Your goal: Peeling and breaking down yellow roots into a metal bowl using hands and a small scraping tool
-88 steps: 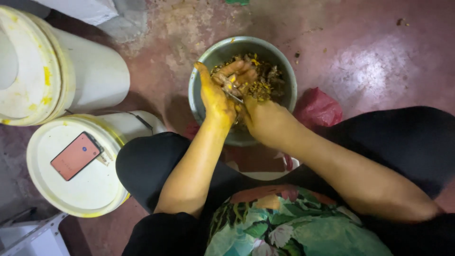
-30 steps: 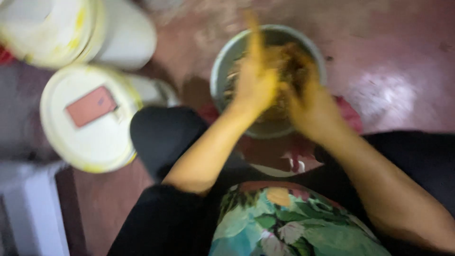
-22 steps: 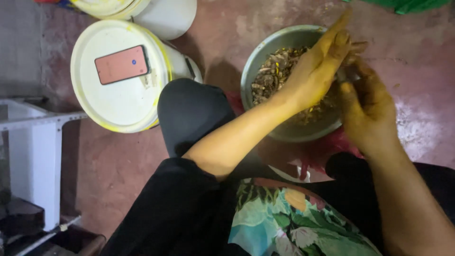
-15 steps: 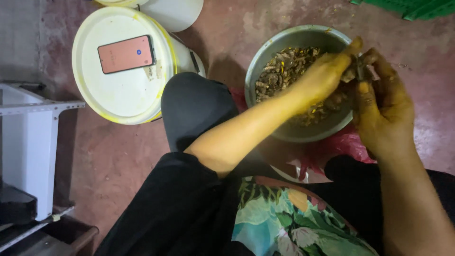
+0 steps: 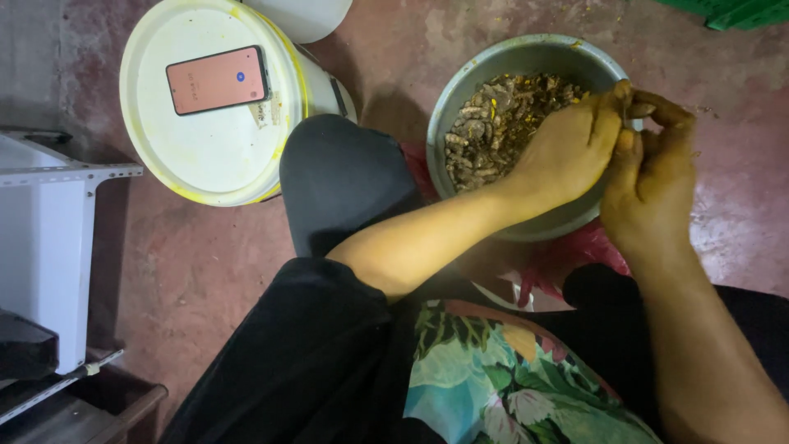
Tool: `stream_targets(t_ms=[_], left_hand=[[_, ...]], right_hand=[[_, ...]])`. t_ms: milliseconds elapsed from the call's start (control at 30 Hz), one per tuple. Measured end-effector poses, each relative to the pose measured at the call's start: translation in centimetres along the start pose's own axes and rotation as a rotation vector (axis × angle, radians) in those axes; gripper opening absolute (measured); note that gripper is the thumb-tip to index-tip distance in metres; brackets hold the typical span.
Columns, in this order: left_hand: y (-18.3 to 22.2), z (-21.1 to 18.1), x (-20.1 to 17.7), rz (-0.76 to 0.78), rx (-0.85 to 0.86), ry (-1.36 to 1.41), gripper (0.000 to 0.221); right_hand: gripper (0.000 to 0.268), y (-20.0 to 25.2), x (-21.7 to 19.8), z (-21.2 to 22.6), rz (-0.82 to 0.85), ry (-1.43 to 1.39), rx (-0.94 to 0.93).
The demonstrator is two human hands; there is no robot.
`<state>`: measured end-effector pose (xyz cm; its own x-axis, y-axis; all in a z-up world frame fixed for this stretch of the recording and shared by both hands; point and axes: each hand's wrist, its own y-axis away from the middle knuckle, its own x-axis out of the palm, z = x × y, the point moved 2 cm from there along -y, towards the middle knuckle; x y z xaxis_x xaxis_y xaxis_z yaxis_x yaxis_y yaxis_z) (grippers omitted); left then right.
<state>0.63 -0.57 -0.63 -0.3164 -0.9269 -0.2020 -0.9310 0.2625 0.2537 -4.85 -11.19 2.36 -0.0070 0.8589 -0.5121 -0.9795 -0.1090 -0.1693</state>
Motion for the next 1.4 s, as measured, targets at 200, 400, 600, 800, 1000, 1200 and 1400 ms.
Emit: stream_targets(t_ms=[200, 400, 600, 800, 1000, 1200, 1400], left_hand=[[-0.5, 1.2, 0.1, -0.011, -0.009, -0.268, 0.057], [-0.6, 1.3, -0.5, 0.120, -0.150, -0.481, 0.073], [-0.3, 1.8, 0.2, 0.268, -0.029, -0.595, 0.059], [-0.2, 2.1, -1.7, 0.294, -0.024, -0.206, 0.039], [-0.6, 0.1, -4.4, 0.274, -0.153, 0.647, 0.032], [-1.2, 0.6, -4.2, 0.129, -0.211, 0.675, 0.054], [-2.2, 2.9, -4.1, 0.170, -0.216, 0.965, 0.064]], right_hand=[[0.024, 0.3, 1.3, -2.5, -0.019, -0.104, 0.142], [0.027, 0.2, 1.3, -4.6, 0.022, 0.063, 0.363], [0.047, -1.5, -1.5, -2.8, 0.254, 0.072, 0.602], [0.038, -2.0, -4.0, 1.9, 0.083, -0.442, 1.043], [0.065, -1.6, -4.9, 2.2, 0.416, -0.023, 0.731], [0.022, -1.3, -4.7, 1.6, 0.226, 0.010, 0.600], [0.029, -0.9, -4.0, 0.7, 0.100, 0.122, 0.235]])
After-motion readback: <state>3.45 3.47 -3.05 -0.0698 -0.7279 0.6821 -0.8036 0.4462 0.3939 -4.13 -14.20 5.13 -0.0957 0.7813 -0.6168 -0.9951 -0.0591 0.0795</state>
